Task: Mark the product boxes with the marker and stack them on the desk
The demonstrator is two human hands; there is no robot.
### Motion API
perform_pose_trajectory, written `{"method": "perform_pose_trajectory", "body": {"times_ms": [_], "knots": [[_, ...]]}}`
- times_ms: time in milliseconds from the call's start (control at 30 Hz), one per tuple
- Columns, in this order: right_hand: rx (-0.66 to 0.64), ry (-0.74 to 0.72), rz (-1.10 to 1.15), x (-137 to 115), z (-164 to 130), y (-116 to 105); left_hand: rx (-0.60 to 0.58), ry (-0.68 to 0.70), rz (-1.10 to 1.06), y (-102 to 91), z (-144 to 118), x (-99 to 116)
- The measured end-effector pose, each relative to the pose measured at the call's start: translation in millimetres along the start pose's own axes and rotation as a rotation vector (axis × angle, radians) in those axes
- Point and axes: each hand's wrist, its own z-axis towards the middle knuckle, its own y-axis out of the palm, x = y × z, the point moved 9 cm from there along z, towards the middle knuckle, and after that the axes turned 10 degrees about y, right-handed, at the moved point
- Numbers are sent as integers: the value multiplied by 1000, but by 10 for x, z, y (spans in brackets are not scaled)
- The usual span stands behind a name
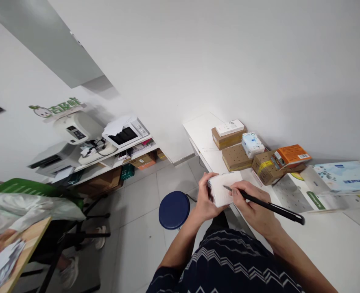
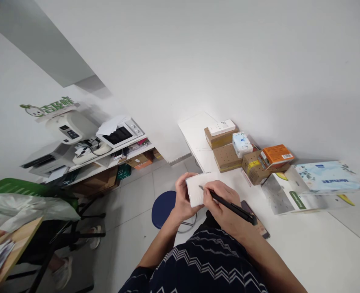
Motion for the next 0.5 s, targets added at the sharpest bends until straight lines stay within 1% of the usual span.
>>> {"method": "perform_pose_trajectory", "body": {"times_ms": [67, 100, 133, 200, 267, 300, 333, 367, 400, 433, 467, 500], "knots": [[-5, 53, 38, 71, -23, 13, -4, 5, -3, 9, 12, 6], [21, 89, 76, 122, -38, -4, -5, 9, -11, 15, 20, 4], [69, 124, 131, 183, -55, -45, -6, 10, -20, 20, 26, -6], [223, 175, 280, 351, -104, -191, -2, 1, -35, 22, 31, -53], [373, 226, 413, 629, -172, -353, 0, -22, -38, 16, 17, -129], [410, 267, 428, 816, -203, -408, 0, -32, -38, 11, 4, -169], [402, 330, 389, 1035, -226, -429, 4, -44, -37, 2, -13, -209], [348, 414, 279, 1282, -251, -415, 11, -56, -35, -10, -31, -246], [227, 509, 95, 1551, -284, -348, 22, -69, -34, -25, -50, -280], [24, 630, -161, 1866, -361, -221, 34, -81, -34, -39, -67, -309], [-197, 757, -438, 2206, -513, -110, 43, -92, -35, -49, -83, -333], [-260, 820, -535, 2460, -647, -100, 48, -104, -35, -54, -96, -353]]}}
